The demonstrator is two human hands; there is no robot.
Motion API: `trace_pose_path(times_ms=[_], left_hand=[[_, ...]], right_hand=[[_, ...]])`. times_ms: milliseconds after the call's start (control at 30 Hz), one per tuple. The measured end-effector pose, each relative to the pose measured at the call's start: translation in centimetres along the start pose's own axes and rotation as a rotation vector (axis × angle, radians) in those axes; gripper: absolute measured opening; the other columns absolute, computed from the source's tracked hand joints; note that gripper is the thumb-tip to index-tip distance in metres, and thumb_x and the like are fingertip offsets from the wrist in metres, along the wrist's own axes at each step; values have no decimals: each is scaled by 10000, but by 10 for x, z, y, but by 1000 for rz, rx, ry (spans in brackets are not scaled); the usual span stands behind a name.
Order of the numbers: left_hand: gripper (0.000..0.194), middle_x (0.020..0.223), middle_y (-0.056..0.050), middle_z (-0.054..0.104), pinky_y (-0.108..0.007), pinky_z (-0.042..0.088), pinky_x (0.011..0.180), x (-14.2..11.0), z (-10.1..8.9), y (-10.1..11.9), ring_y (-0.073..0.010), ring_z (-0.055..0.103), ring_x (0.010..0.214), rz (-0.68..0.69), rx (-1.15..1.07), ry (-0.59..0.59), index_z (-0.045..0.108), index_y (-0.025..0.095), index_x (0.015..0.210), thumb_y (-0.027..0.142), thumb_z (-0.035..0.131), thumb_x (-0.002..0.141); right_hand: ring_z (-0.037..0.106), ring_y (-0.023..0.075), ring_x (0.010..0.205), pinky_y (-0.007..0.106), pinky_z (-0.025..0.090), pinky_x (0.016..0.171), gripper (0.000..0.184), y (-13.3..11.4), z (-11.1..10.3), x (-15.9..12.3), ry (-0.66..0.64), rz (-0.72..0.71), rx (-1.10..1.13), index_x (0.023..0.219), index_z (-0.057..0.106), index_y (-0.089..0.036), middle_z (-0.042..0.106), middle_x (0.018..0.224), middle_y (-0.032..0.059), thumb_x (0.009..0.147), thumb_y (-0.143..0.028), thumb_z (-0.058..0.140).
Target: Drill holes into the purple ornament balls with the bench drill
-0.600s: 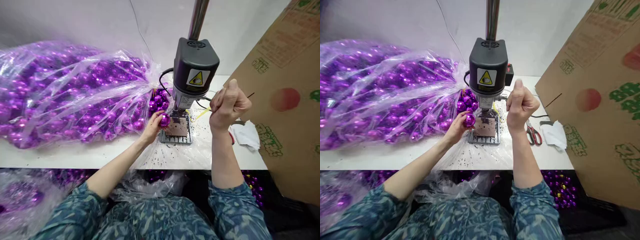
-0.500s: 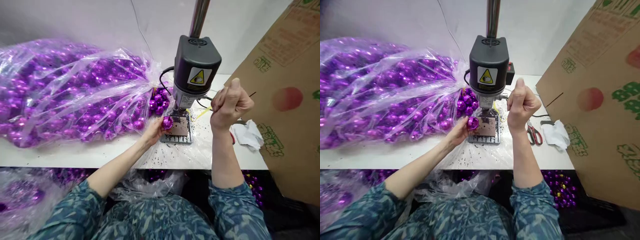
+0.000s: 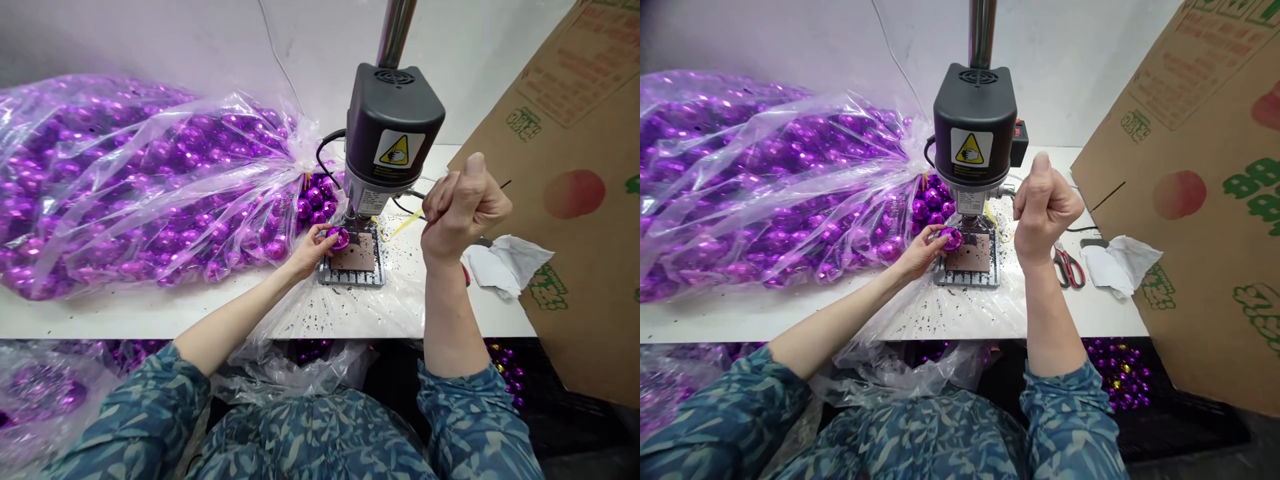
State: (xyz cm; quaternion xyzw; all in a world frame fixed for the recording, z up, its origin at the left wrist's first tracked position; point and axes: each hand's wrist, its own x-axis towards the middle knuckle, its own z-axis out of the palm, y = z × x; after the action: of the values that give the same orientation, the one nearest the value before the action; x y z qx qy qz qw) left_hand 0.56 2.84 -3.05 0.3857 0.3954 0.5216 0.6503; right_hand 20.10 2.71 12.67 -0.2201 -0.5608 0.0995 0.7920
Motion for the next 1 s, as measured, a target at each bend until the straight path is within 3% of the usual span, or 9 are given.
trace_pose_path(times_ms=[333,533,733,867,1000], left_hand=[[569,1014,-59,779,-283,535,675,16,-5,-17,-194,727,904,112,225,-37,626,210,1276,494,874,850],[585,1038,-67,780,-365,592,842,20,0,-19,-216,734,961,156,268,-68,629,221,1287,511,882,846],[535,1151,-96,766,-456,581,1008,23,3,-23,-246,727,1086,199,302,-106,632,217,1286,457,864,867],[522,1256,-111,754,-499,536,1120,24,3,-25,-272,695,1218,223,326,-136,635,216,1265,417,878,849],[502,1254,-117,749,-489,541,1124,22,3,-25,-268,695,1225,205,296,-67,622,210,1251,406,872,862]], right_hand=[[305,52,355,292,238,423,641,-4,4,-2,21,7,-38,500,349,-208,303,409,-67,1020,-476,612],[309,42,358,282,234,418,629,-4,5,-2,19,-25,-8,515,353,-206,292,417,-67,1020,-467,621],[304,44,373,283,261,428,681,-6,5,-2,23,12,-111,516,301,-221,260,426,-65,1006,-604,579],[317,35,365,264,249,412,664,-4,5,-1,23,-9,-19,507,337,-204,291,414,-73,1000,-543,624],[304,40,348,281,221,396,659,-3,6,-1,45,-20,18,500,344,-200,301,398,-72,990,-516,653]])
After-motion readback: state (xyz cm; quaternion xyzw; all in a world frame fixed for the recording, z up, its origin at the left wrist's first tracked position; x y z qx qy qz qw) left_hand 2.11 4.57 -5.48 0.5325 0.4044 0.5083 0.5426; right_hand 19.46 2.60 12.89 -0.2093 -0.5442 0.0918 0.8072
